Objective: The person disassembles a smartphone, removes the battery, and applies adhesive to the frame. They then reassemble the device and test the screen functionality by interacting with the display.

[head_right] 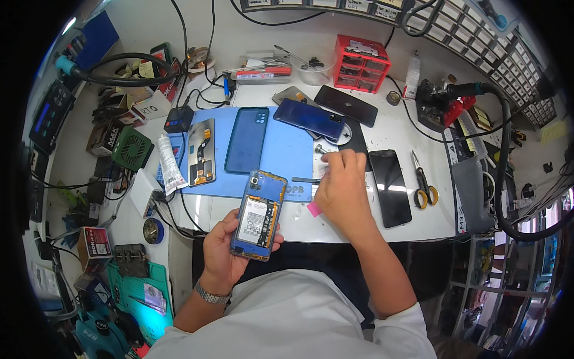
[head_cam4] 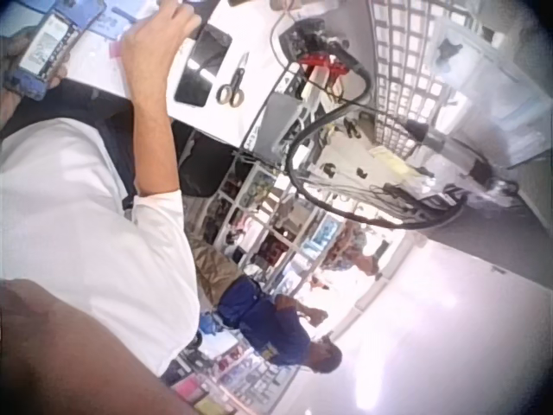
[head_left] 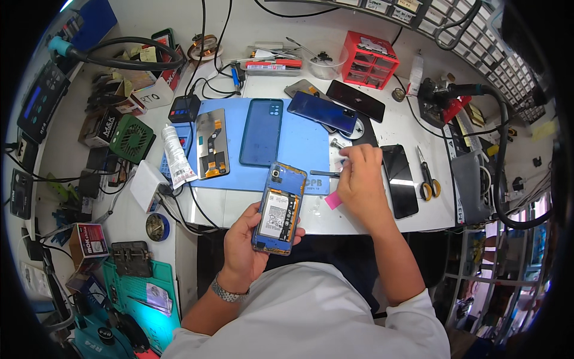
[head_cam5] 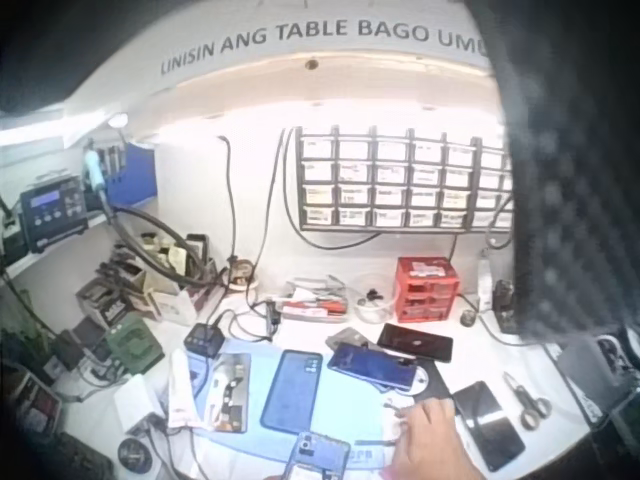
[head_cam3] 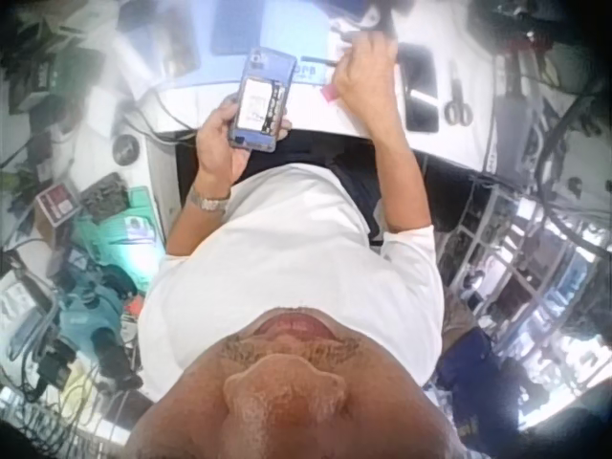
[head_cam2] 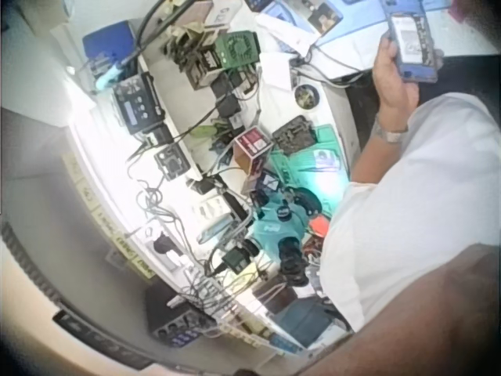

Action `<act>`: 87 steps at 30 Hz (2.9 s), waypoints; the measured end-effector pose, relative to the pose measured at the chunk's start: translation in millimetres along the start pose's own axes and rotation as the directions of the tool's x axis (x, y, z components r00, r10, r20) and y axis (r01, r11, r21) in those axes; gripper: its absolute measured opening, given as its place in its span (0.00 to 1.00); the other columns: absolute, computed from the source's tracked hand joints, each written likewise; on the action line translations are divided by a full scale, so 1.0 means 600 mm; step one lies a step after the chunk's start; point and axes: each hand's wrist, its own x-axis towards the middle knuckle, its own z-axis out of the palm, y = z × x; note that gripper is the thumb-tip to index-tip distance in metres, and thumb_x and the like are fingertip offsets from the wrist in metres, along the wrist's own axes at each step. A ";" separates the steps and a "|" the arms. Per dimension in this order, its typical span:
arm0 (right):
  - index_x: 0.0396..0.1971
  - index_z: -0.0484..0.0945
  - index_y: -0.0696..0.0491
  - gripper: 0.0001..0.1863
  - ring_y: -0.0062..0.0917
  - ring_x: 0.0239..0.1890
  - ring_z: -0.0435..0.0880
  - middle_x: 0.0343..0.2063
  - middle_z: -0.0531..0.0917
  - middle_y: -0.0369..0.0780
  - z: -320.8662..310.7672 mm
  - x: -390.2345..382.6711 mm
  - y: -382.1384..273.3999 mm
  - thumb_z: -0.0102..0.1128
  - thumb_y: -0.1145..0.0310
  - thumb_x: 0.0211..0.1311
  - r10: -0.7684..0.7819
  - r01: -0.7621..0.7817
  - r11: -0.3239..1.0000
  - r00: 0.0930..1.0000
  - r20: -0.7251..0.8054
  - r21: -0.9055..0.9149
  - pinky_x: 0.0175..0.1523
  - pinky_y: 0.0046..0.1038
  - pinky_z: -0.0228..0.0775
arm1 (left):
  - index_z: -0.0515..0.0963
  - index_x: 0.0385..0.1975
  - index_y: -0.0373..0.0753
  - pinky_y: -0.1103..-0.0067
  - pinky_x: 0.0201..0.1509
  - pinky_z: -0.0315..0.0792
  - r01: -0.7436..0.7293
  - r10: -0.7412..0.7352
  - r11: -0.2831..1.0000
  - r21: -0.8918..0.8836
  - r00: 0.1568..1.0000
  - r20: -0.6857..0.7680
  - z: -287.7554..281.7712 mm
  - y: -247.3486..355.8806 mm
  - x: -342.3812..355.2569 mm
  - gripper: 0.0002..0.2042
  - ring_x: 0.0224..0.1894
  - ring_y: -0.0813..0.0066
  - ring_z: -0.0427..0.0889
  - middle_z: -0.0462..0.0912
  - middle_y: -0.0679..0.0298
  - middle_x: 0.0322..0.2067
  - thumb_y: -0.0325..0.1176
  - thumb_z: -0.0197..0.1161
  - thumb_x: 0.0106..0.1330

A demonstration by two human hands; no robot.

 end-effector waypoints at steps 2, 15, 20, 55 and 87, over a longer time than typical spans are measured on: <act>0.50 0.80 0.59 0.14 0.46 0.51 0.77 0.46 0.81 0.48 0.001 0.021 0.005 0.62 0.80 0.66 0.020 -0.022 0.992 1.000 -0.023 -0.121 0.59 0.42 0.73 | 0.65 0.71 0.26 0.55 0.58 0.88 0.050 -0.050 0.999 -0.008 0.999 -0.010 0.002 0.005 0.001 0.25 0.52 0.41 0.90 0.83 0.38 0.57 0.37 0.38 0.82; 0.50 0.79 0.61 0.09 0.30 0.47 0.84 0.45 0.82 0.45 0.002 0.091 -0.001 0.64 0.79 0.73 0.291 -0.255 0.877 0.956 -0.027 0.407 0.50 0.30 0.81 | 0.65 0.69 0.21 0.56 0.55 0.89 0.166 -0.166 0.986 0.006 0.986 -0.002 -0.010 0.019 0.030 0.27 0.50 0.38 0.91 0.83 0.34 0.56 0.38 0.39 0.80; 0.65 0.62 0.60 0.24 0.26 0.47 0.87 0.49 0.82 0.48 0.035 0.122 -0.036 0.61 0.80 0.77 0.212 0.025 0.593 0.959 -0.186 0.805 0.47 0.28 0.85 | 0.66 0.69 0.21 0.56 0.55 0.89 0.160 -0.160 0.986 -0.036 0.987 0.003 -0.017 0.012 0.035 0.27 0.50 0.39 0.91 0.83 0.35 0.56 0.38 0.39 0.80; 0.64 0.57 0.60 0.30 0.27 0.50 0.87 0.47 0.80 0.48 0.149 0.114 -0.089 0.65 0.83 0.72 -0.055 0.021 0.632 0.998 0.018 0.775 0.53 0.28 0.88 | 0.66 0.70 0.21 0.65 0.51 0.90 0.161 -0.164 0.985 -0.058 0.985 -0.053 0.000 0.022 0.030 0.27 0.46 0.48 0.93 0.85 0.41 0.54 0.37 0.41 0.80; 0.65 0.48 0.58 0.30 0.30 0.48 0.87 0.48 0.78 0.53 0.109 0.025 -0.096 0.57 0.85 0.74 0.180 -0.163 0.392 0.979 0.099 0.906 0.53 0.31 0.86 | 0.63 0.71 0.23 0.56 0.53 0.90 0.154 -0.155 0.988 -0.033 0.987 -0.045 -0.010 0.014 0.034 0.28 0.48 0.37 0.91 0.83 0.38 0.57 0.39 0.39 0.80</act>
